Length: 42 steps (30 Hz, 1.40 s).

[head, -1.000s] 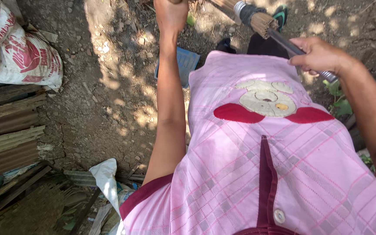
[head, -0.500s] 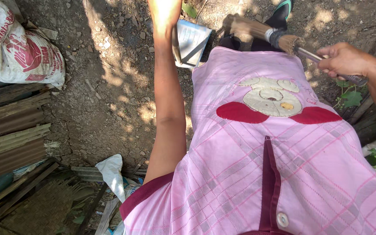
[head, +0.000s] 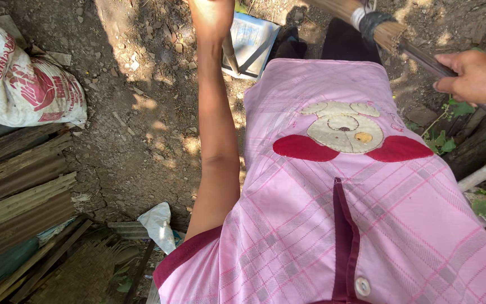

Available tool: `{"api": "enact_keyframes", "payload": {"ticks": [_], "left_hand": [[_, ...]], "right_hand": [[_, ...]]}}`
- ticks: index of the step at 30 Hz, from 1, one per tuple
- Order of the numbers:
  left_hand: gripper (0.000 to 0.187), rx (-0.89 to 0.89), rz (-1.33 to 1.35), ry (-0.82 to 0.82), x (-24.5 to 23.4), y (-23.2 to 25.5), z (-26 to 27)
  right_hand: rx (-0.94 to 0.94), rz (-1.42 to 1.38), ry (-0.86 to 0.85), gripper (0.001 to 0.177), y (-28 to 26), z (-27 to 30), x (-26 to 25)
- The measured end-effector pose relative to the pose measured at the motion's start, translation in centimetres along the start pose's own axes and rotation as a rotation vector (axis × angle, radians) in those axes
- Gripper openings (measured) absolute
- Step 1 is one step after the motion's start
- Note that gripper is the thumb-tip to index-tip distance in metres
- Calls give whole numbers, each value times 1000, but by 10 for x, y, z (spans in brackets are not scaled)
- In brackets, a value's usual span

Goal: The person sweeps dry leaves and debris from the ground into a dustpan using a broom by hand.

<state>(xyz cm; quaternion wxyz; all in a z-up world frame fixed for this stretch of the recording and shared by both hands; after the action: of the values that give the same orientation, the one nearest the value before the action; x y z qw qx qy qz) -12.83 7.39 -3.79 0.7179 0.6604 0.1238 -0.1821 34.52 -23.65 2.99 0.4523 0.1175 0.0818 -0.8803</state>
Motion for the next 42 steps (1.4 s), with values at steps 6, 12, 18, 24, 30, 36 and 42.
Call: {"api": "enact_keyframes", "payload": {"ticks": [6, 12, 18, 24, 30, 36, 42], "left_hand": [[28, 92, 114, 55, -5, 29, 15], [28, 101, 98, 108, -19, 28, 27], [27, 168, 35, 72, -1, 31, 31], [29, 137, 20, 28, 14, 47, 32], [20, 56, 200, 1, 9, 68, 34], [24, 17, 225, -60, 21, 84, 33], [24, 126, 171, -100, 34, 99, 32]], "right_hand": [[-39, -106, -48, 60, -22, -55, 21], [-180, 232, 197, 47, -72, -6, -5], [-97, 121, 238, 78, -51, 20, -14], [-55, 74, 94, 47, -48, 16, 1], [-254, 37, 240, 42, -98, -21, 4], [-263, -208, 267, 34, -90, 6, -11], [-236, -710, 157, 34, -54, -3, -15]]}}
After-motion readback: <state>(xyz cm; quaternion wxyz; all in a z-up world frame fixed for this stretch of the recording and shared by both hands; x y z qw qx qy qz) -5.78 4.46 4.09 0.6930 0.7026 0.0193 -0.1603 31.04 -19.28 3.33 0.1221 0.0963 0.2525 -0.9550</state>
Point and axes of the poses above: each hand's wrist, its own z-axis away from the middle knuckle, its own x-axis out of the palm, y = z × x, the point moved 6 cm from there along -z, towards the middle knuckle, and after that the axes turned 1 degree about -x, right-handed, at the moved point
